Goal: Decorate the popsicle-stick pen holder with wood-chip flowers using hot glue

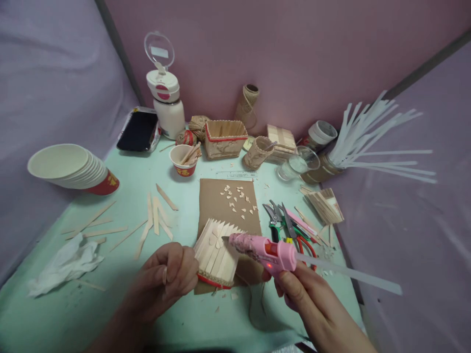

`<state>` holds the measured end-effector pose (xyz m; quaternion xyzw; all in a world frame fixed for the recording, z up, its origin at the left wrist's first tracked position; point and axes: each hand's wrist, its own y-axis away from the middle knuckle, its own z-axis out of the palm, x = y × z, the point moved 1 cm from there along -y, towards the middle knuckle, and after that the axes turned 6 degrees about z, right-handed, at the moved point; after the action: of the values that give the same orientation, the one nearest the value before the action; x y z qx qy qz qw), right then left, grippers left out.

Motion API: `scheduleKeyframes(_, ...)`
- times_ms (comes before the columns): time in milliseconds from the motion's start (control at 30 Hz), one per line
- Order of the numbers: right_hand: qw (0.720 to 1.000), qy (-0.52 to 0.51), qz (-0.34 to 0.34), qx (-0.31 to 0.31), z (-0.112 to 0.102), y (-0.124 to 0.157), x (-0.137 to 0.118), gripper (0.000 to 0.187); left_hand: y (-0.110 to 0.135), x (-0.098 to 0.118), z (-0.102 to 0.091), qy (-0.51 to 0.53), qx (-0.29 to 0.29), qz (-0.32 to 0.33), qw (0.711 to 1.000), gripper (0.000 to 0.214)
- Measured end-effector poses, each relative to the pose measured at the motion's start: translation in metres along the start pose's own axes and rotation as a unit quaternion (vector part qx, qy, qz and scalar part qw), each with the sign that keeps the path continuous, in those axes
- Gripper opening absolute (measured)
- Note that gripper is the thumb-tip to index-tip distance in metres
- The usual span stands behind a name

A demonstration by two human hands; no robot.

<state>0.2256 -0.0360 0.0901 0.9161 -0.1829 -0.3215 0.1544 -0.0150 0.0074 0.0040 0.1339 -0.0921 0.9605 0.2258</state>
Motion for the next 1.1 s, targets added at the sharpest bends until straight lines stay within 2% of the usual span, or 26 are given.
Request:
scheduleKeyframes(300,0.999,0.005,-0.052,-0.003,-0.001,0.0,0.003,0.042,0.001,0.0,0.0,0.006,-0.003,0.0,1.0,0.007)
scheduleKeyframes(533,0.998,0.007,-0.063,0.006,0.0,-0.002,0.003,0.041,0.001,0.001,0.001,0.007,0.003,-0.001,1.0,0.006)
scheduleKeyframes(800,0.993,0.017,-0.112,0.026,-0.005,0.0,-0.005,0.035,0.001,0.0,0.0,0.005,0.007,-0.005,1.0,0.007)
scheduleKeyframes(967,0.993,0.033,-0.107,0.039,-0.009,0.002,0.005,0.036,0.001,-0.001,0.001,0.001,0.008,-0.004,1.0,0.008)
scheduleKeyframes(1100,0.995,0.034,-0.078,0.053,-0.009,0.004,0.018,0.037,0.002,-0.002,-0.002,-0.005,0.017,-0.004,1.0,0.009)
